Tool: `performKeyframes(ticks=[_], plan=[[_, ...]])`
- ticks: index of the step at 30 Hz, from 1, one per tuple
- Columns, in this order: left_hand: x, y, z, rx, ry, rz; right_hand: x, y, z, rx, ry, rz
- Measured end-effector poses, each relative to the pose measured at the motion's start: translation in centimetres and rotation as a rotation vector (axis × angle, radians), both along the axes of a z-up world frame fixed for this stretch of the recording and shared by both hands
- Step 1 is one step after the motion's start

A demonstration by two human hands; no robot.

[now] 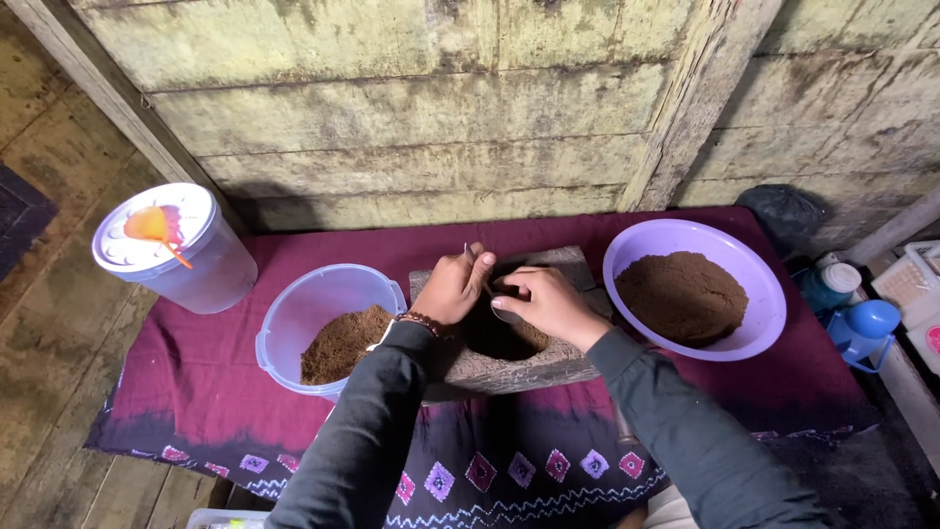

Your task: The person uses a wooden pestle to grind a brown granular substance in a carved wooden mortar. They repeatedly press and rotate the pestle, then use a spoon to scrape and consolidate the ground material within the mortar.

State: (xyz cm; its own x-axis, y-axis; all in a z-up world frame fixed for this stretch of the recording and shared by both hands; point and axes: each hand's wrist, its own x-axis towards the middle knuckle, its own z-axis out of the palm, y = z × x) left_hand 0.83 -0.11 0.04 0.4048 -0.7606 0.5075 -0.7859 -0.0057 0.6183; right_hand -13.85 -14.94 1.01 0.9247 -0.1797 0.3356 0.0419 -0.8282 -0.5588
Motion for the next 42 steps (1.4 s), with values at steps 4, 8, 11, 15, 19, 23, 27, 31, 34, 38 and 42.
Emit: performKeyframes(ticks=[4,8,11,15,19,23,27,31,34,38,42], plan=[[-1.4,0.5,1.2,0.067,0.005,-0.033,0.9,-0.7,-2.1,0.152,-0.073,0.085],[-3.1,2.3,4.6,0.185,-0.068,-0.06,0.1,-0.2,-1.4,0.232,-0.101,0.071],[-2.6,4.2,5.1,0.271,-0.148,0.134,-2.3,-1.3,0.7,0.351,-0.096,0.047],[-1.8,5.3,1.5,0.343,-0.217,0.396,-4.4,-3.4,0.4,0.129,-0.205,0.002],[-3.6,4.6,1.0,0.645,-0.212,0.496,-5.9,-3.0,-0.7,0.086,-0.396,-0.007],[-3.9,3.2,-0.1,0.732,-0.311,0.571,-6.6,-2.5,-0.8,0.104,-0.449,0.031],[-3.5,2.3,-2.0,0.727,-0.342,0.628,-6.6,-2.8,-1.4,0.114,-0.47,0.05],[-3.9,2.1,-2.8,0.663,-0.34,0.65,-7.2,-2.6,-1.6,0.092,-0.483,0.023],[-4.3,2.5,-2.9,0.632,-0.375,0.664,-7.5,-1.8,-1.1,0.077,-0.498,0.016],[-4.8,2.8,-3.2,0.588,-0.411,0.666,-8.3,-1.4,-1.5,0.042,-0.527,0.007],[-5.7,3.8,-2.3,0.554,-0.404,0.639,-9.0,-0.8,-1.9,0.039,-0.531,-0.008]])
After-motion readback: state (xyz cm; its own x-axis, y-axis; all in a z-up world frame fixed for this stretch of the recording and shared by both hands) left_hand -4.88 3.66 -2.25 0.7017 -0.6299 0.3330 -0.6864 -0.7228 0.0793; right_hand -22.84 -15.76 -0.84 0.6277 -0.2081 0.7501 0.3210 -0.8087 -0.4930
